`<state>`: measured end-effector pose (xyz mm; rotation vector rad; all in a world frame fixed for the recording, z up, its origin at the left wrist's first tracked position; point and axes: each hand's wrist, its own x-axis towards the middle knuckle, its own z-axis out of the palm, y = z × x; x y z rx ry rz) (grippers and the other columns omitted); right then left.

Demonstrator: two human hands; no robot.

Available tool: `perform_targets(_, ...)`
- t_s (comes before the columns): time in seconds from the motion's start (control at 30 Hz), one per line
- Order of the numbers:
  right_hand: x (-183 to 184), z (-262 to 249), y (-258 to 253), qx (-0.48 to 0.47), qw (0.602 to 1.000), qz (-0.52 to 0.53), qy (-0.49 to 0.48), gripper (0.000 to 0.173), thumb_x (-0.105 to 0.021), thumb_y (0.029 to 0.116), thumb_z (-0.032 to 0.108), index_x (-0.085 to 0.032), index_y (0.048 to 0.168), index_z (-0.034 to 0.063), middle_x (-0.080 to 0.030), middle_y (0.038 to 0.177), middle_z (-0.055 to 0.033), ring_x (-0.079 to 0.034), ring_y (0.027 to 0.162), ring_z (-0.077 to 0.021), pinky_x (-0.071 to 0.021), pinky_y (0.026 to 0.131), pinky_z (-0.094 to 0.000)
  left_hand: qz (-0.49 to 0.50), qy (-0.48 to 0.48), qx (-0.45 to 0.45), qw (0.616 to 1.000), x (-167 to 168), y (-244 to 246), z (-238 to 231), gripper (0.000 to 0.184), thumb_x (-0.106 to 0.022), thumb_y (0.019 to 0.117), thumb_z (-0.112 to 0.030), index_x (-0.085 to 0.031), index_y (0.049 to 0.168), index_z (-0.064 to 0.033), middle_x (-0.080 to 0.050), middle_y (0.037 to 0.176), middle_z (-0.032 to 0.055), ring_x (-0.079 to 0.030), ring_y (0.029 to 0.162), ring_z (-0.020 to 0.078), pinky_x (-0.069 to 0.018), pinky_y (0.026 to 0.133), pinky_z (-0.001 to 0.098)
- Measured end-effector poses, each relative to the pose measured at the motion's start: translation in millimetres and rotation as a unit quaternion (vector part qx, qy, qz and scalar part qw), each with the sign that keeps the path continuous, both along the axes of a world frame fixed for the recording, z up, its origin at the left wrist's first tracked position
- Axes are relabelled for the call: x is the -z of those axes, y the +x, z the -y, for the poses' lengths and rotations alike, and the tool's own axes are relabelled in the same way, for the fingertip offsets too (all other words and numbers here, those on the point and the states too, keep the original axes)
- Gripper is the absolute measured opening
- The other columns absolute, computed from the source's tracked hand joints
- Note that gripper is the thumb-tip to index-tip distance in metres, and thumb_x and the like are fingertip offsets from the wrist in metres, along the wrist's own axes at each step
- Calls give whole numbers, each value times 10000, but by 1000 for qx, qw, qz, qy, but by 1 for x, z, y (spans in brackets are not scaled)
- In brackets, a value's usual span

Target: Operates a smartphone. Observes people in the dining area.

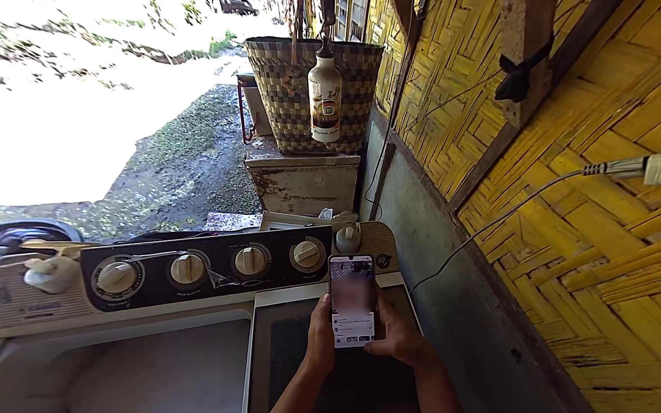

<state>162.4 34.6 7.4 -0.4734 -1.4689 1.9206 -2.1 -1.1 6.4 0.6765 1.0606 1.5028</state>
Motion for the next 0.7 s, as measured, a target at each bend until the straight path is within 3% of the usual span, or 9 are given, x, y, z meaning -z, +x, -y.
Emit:
perform_targets(0.13,-1,0,0,8,1000,17,4,1242,-641,662,-218,176,1569,8,-415,1547,-147,-559,1335,-171,-499,1110,-353,-12,-5,-5,1000,-1,1,-1,516,-132,1113,-264,-560,1261,-17,-724,1035,56,-707,952,96,-598,856,282)
perform_targets(0.27,-1,0,-1,9,1000,17,-3,1236,-640,668,-220,170,1572,14,-428,1535,-151,-566,1329,-176,-504,1108,-357,-32,13,6,999,-2,0,-2,411,-261,1094,-221,-527,1310,7,-690,1074,49,-689,964,75,-590,864,263)
perform_targets(0.4,-1,0,0,12,1000,28,6,1230,-645,677,-209,172,1571,4,-424,1535,-151,-569,1324,-165,-508,1100,-344,-28,30,8,999,-3,1,-3,314,-349,1075,-149,-529,1266,22,-703,1020,44,-703,917,76,-602,835,262)
perform_targets(0.57,-3,1,0,19,999,34,0,1228,-647,672,-207,162,1571,0,-444,1519,-148,-578,1310,-156,-513,1091,-334,-21,28,10,999,-1,1,-3,314,-463,955,-31,-524,1257,28,-706,1011,53,-708,898,88,-604,818,269)
perform_targets(0.7,-2,0,0,14,1000,21,0,1234,-646,664,-209,166,1569,-1,-424,1535,-144,-569,1320,-153,-509,1096,-332,-21,30,16,999,0,0,-2,405,-457,863,-7,-516,1263,26,-702,1010,39,-703,896,78,-601,813,267)
